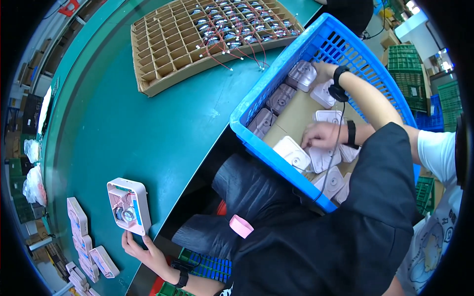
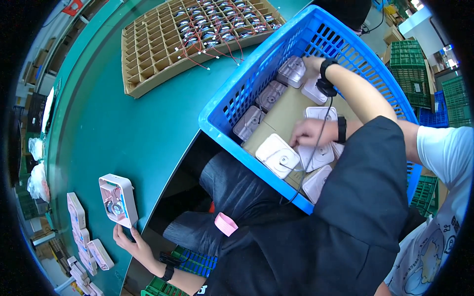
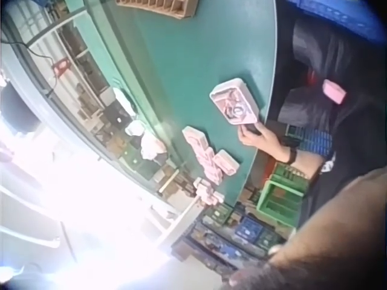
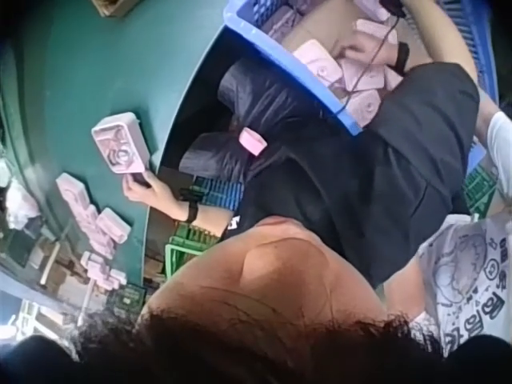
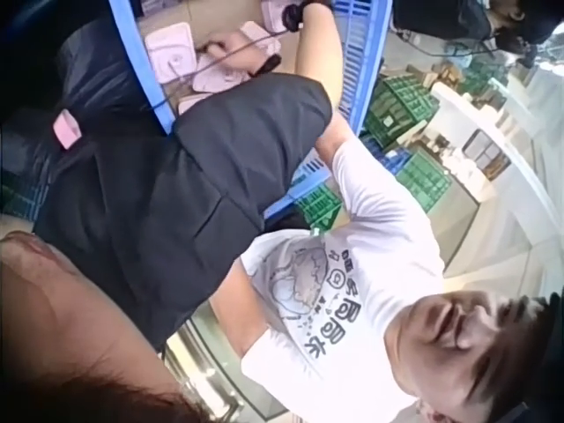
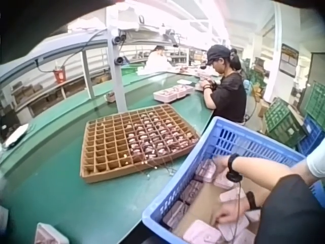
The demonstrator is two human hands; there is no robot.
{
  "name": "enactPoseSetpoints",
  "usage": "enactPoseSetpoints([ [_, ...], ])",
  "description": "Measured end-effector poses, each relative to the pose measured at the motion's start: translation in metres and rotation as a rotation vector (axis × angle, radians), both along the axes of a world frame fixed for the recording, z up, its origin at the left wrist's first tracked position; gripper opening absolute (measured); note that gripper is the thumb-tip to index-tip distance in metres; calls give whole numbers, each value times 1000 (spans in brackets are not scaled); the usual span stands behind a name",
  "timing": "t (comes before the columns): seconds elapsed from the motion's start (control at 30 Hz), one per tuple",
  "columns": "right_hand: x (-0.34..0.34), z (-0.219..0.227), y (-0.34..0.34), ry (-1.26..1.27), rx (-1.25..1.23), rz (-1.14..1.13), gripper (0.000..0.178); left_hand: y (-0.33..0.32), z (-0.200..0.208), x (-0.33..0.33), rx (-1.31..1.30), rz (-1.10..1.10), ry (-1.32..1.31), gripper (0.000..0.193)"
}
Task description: The person picks up a speaker and places it into a pink plastic housing, pressing the wires into place. They then pick up a white plastic cover from a blue crate, snap it onto the housing, and place the assembled unit into a green crate.
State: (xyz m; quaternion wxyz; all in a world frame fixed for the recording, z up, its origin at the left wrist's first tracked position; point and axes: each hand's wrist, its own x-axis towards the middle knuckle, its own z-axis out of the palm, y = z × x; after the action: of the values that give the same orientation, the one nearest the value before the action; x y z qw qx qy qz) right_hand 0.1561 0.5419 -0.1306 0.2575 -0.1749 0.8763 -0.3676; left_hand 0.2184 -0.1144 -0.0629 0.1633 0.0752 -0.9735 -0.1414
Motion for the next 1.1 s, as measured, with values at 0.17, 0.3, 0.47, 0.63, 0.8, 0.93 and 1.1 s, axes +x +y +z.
enactPoseSetpoints([
  [0.17,-8,-32,-5,253,-66,-201,17,6,0,-6,7,-23,5,54],
  [0.3,-46,-55,-60,473,-24,-250,31,6,2,-6,12,-38,16,53],
  [0.47,-62,-85,-104,569,511,-307,65,4,0,-6,-6,-23,26,53],
  [0.63,-65,-87,-130,511,863,-233,70,5,3,-8,0,-24,17,52],
  [0.8,-72,-88,-135,493,902,-268,60,12,7,-8,46,-25,15,49],
  [0.93,-61,-83,-111,335,534,-580,136,14,8,-10,70,-35,23,47],
  [1.1,-158,271,-23,-611,-202,188,119,4,8,-4,123,-15,31,52],
])
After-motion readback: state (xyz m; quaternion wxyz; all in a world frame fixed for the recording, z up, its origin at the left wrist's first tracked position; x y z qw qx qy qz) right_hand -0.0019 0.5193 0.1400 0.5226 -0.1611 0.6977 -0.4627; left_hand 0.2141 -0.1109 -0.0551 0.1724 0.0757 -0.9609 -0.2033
